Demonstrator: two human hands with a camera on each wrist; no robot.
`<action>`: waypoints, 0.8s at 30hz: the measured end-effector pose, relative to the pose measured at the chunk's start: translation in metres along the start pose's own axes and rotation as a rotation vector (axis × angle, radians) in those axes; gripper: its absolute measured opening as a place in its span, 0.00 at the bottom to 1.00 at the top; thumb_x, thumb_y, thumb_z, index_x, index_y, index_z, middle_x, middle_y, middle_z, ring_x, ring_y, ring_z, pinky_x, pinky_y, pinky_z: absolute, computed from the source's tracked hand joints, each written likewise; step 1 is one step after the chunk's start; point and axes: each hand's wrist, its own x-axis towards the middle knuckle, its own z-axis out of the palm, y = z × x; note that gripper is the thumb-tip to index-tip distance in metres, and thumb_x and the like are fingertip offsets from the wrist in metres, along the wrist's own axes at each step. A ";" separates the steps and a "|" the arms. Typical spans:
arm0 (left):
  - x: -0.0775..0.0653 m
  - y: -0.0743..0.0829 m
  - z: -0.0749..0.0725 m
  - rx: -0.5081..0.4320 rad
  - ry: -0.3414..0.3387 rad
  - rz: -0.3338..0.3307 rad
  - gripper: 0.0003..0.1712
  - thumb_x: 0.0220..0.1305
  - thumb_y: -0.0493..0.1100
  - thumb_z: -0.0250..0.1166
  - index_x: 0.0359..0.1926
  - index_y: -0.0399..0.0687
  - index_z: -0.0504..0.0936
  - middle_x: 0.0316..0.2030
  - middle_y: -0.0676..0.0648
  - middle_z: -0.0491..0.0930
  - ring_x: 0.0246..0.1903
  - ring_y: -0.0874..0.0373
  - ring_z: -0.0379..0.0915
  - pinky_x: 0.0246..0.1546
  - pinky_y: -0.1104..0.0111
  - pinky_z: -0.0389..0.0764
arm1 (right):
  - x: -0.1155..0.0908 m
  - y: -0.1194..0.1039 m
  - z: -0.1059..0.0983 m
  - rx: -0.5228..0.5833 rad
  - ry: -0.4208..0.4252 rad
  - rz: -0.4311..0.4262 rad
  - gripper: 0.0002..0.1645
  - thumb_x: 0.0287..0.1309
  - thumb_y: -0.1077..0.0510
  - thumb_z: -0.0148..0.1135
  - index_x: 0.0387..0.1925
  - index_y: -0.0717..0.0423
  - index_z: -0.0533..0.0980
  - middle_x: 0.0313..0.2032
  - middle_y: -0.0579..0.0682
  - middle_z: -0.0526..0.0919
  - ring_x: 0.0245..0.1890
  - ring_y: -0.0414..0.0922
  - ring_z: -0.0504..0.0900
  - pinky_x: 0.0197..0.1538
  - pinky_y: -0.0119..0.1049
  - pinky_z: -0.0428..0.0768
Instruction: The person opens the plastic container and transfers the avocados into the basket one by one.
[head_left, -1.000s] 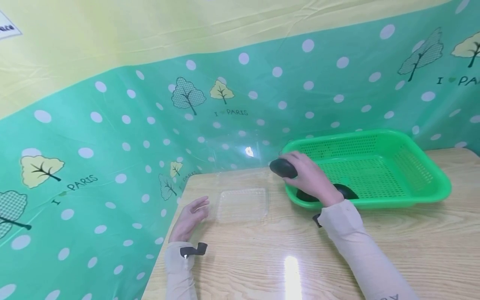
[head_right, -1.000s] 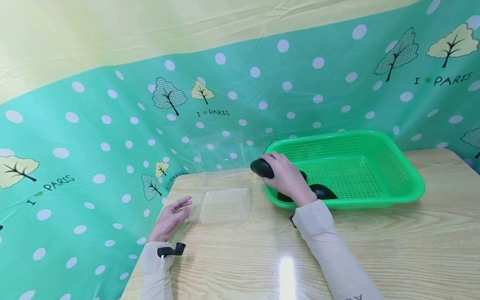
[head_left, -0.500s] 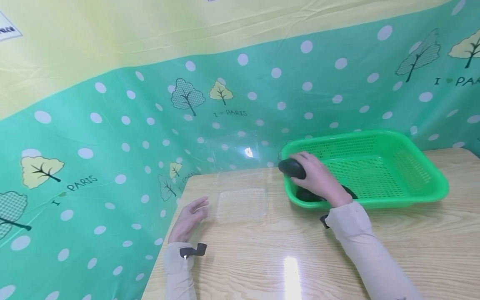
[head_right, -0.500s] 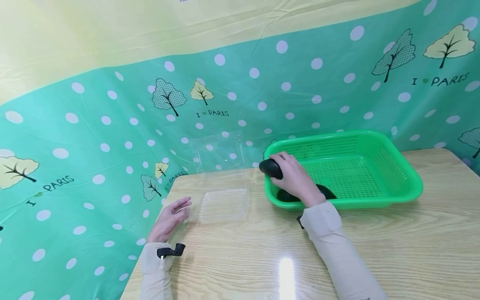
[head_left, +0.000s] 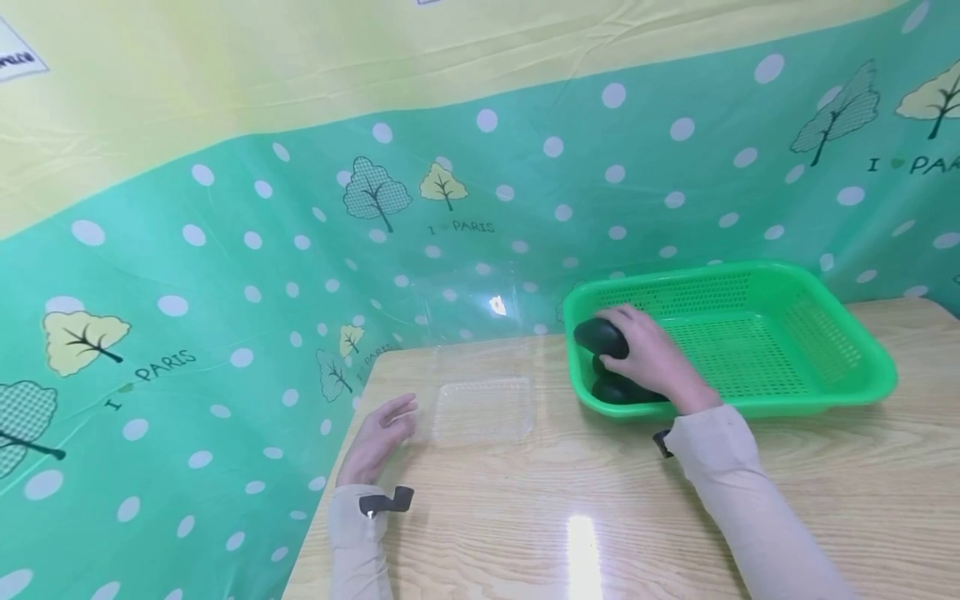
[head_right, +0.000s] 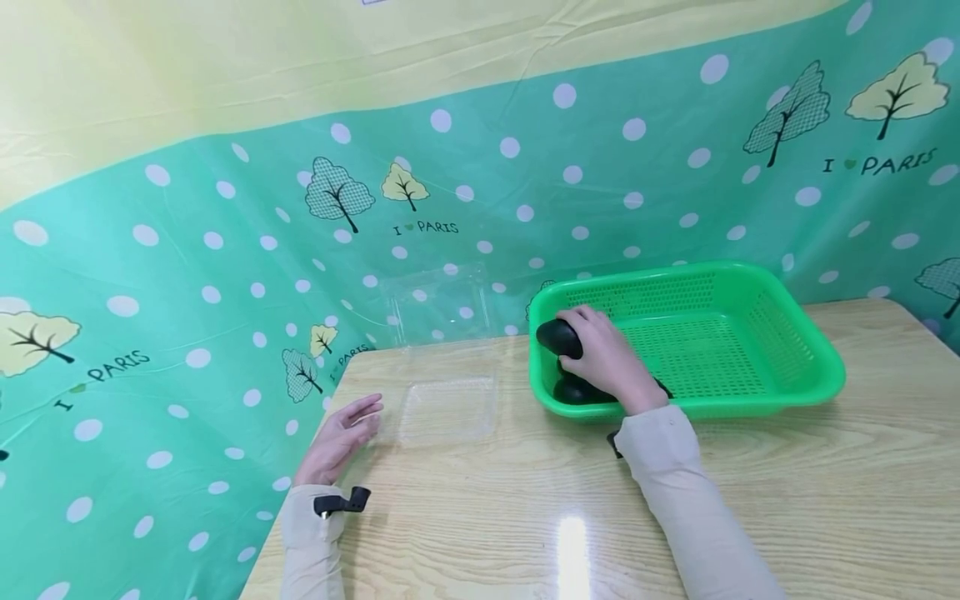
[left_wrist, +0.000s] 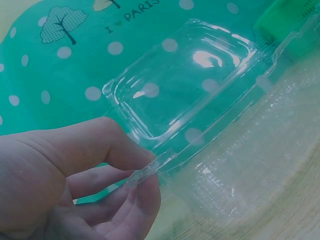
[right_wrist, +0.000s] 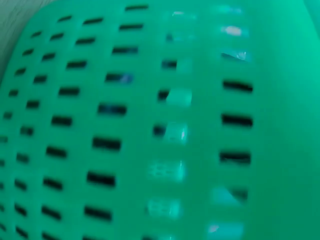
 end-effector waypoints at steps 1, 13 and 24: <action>0.000 0.000 0.000 0.001 0.002 -0.003 0.34 0.64 0.35 0.62 0.71 0.42 0.65 0.69 0.37 0.67 0.67 0.43 0.65 0.61 0.63 0.70 | -0.001 0.002 -0.001 -0.002 -0.003 0.005 0.40 0.53 0.61 0.71 0.67 0.62 0.67 0.62 0.64 0.71 0.62 0.64 0.70 0.61 0.63 0.72; -0.001 0.000 0.001 -0.007 0.002 -0.003 0.33 0.64 0.34 0.61 0.71 0.41 0.66 0.68 0.36 0.67 0.66 0.42 0.65 0.58 0.65 0.72 | -0.012 0.021 -0.015 -0.004 -0.029 0.052 0.40 0.55 0.61 0.70 0.68 0.63 0.66 0.62 0.67 0.69 0.61 0.67 0.68 0.60 0.67 0.70; 0.000 0.002 0.001 -0.020 0.011 -0.014 0.33 0.64 0.34 0.62 0.70 0.41 0.67 0.69 0.37 0.67 0.66 0.43 0.65 0.58 0.66 0.72 | -0.017 0.034 -0.018 -0.022 -0.036 0.078 0.41 0.55 0.60 0.69 0.68 0.63 0.65 0.63 0.67 0.68 0.62 0.68 0.66 0.59 0.69 0.69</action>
